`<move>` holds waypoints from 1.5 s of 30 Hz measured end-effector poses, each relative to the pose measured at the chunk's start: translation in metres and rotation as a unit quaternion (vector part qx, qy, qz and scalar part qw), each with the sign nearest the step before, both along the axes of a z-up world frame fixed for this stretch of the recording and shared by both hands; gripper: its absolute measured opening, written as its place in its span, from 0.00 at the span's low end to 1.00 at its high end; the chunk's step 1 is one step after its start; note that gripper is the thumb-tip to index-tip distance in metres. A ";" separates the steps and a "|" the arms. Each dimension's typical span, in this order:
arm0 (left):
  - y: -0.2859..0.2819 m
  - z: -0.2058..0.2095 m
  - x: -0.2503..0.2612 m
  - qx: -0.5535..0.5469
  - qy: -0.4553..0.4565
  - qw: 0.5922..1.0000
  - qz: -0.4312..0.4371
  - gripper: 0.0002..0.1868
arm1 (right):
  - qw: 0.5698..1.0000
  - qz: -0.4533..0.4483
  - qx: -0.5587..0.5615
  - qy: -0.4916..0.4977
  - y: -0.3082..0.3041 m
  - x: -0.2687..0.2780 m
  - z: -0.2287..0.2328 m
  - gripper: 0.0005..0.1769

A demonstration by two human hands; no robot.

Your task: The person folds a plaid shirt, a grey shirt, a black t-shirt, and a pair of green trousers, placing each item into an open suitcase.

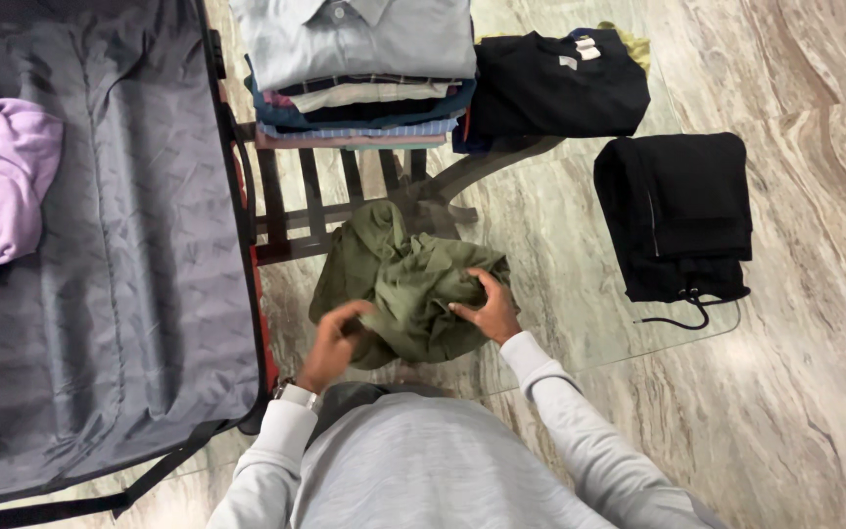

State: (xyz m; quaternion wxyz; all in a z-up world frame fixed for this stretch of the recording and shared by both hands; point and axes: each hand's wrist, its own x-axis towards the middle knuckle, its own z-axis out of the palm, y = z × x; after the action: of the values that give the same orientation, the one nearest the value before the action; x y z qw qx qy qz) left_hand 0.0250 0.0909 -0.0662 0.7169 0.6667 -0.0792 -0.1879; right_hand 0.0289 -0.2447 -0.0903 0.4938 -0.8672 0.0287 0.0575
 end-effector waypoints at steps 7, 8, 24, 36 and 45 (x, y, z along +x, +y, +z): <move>-0.033 0.068 -0.037 0.163 -0.291 0.933 -0.133 0.13 | 0.986 -0.093 0.086 -0.110 -0.043 -0.049 -0.030 0.14; -0.033 0.071 -0.042 0.225 -0.340 0.912 -0.046 0.14 | 0.982 -0.102 0.134 -0.088 -0.052 -0.059 -0.038 0.13; -0.031 -0.021 -0.064 -0.031 0.072 0.988 0.134 0.15 | 0.985 0.115 0.131 -0.014 -0.008 -0.126 0.008 0.15; -0.049 -0.045 0.014 -0.039 0.193 0.944 0.265 0.30 | 0.990 0.060 0.110 0.061 -0.004 -0.129 -0.009 0.19; -0.061 -0.033 0.060 0.095 -0.052 0.984 -0.143 0.36 | 0.982 0.114 0.116 0.097 0.001 -0.119 0.025 0.25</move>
State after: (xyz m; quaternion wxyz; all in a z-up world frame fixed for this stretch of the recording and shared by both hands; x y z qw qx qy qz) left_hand 0.0849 0.0302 -0.0992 0.6108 0.7227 -0.1922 -0.2601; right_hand -0.0900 -0.2433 -0.0652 0.5762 -0.7917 -0.0295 0.2008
